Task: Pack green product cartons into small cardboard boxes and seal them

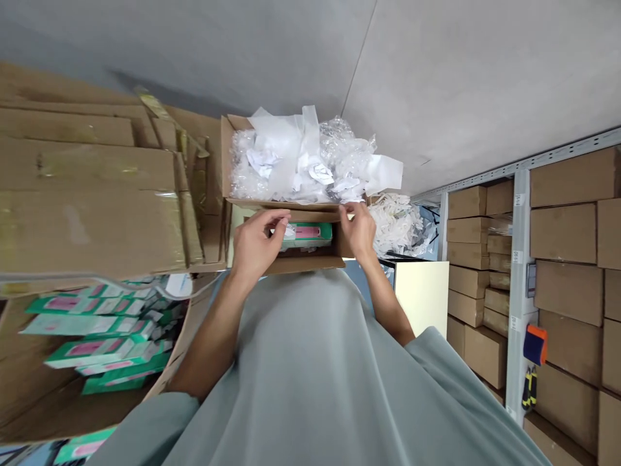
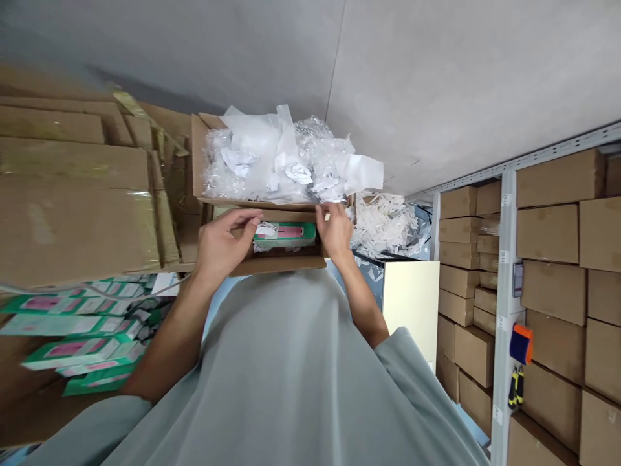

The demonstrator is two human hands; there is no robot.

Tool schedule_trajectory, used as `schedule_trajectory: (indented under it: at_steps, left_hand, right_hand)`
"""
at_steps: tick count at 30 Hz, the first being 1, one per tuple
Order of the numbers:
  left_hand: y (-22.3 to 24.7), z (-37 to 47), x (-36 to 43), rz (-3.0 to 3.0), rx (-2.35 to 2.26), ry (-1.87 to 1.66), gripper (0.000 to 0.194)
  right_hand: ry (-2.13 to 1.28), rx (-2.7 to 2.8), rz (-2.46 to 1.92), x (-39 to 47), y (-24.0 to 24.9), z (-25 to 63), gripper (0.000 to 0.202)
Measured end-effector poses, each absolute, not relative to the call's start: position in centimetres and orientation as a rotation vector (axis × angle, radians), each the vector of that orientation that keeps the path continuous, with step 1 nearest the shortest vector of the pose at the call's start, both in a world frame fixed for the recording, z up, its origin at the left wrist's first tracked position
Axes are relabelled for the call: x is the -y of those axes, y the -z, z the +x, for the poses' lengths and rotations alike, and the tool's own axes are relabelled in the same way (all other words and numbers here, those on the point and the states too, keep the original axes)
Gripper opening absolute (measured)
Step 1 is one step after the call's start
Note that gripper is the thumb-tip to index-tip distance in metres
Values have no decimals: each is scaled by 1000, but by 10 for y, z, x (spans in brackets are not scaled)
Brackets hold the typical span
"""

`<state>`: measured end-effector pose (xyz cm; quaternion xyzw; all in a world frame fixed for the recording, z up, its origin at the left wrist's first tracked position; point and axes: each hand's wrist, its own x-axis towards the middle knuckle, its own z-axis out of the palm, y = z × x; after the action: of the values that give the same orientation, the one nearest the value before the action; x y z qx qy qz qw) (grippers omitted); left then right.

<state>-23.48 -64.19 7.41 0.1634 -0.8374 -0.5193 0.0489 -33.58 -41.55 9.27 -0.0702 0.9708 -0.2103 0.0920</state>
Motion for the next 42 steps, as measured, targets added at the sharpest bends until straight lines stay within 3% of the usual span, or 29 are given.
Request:
schedule_trajectory:
  at_steps: [5, 24, 29, 36, 42]
  left_hand:
    - [-86, -251, 628, 326, 2552, 1592, 28]
    - [-83, -240, 608, 359, 2541, 1623, 29]
    - [-79, -231, 610, 399, 2513, 1611, 27]
    - [-64, -210, 631, 642, 2403, 1619, 28]
    - [-48, -193, 652, 867, 2385, 1479, 31]
  right_hand:
    - [233, -2835, -7, 399, -97, -387, 41]
    - [-30, -2765, -662, 387, -97, -407, 33]
    - [116, -2881, -743, 379, -102, -393, 23]
    - [802, -2804, -813, 364, -108, -337, 23]
    - [745, -2676, -631, 378, -67, -306, 17]
